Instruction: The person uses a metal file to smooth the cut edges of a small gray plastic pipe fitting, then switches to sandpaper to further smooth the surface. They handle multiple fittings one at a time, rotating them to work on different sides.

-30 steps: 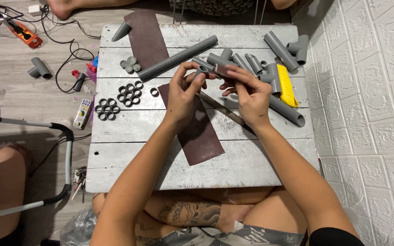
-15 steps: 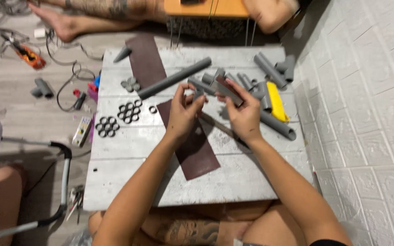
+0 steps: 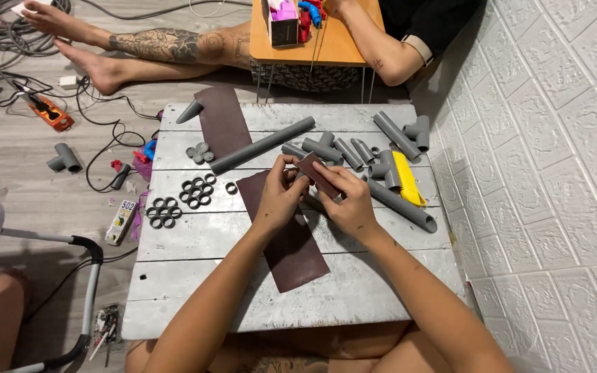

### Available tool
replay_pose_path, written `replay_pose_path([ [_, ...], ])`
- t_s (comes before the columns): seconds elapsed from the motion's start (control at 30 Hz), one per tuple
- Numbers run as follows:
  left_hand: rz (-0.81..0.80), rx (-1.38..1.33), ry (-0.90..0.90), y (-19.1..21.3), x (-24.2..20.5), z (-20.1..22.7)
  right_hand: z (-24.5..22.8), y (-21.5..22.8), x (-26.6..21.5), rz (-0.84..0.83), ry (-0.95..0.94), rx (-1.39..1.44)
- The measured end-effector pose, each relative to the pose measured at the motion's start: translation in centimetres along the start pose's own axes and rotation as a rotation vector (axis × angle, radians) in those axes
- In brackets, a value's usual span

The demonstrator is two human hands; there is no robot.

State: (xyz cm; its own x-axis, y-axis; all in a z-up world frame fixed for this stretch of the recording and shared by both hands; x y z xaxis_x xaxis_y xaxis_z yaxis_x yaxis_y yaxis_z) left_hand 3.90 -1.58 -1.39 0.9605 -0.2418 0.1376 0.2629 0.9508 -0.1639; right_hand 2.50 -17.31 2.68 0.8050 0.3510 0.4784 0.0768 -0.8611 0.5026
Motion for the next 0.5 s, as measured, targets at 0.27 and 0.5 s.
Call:
replay_pose_path([
  [0.27,0.09,-0.002,-0.035,0.2,-0.3,1.8,1.4,0.7,0.2,0.05,-0.111,0.348],
  [0.5,0.105,-0.054,-0.026,0.0,-0.4,0.9,0.2,0.3,0.2,0.025,-0.069,0.362],
])
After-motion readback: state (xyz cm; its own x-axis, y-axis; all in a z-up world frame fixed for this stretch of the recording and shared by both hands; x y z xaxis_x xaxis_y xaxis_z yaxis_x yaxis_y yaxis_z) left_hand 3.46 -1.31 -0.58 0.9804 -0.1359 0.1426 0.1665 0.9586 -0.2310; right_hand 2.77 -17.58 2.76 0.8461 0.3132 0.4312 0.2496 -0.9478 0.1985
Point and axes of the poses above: each hand's wrist, its own x-axis towards the middle knuckle, its own y-axis out of the back of the hand, z = x × y, the point moved 4 cm from there along x, towards the middle knuckle, and after that the axes turned 10 degrees about -z, right-handed, at the moved point
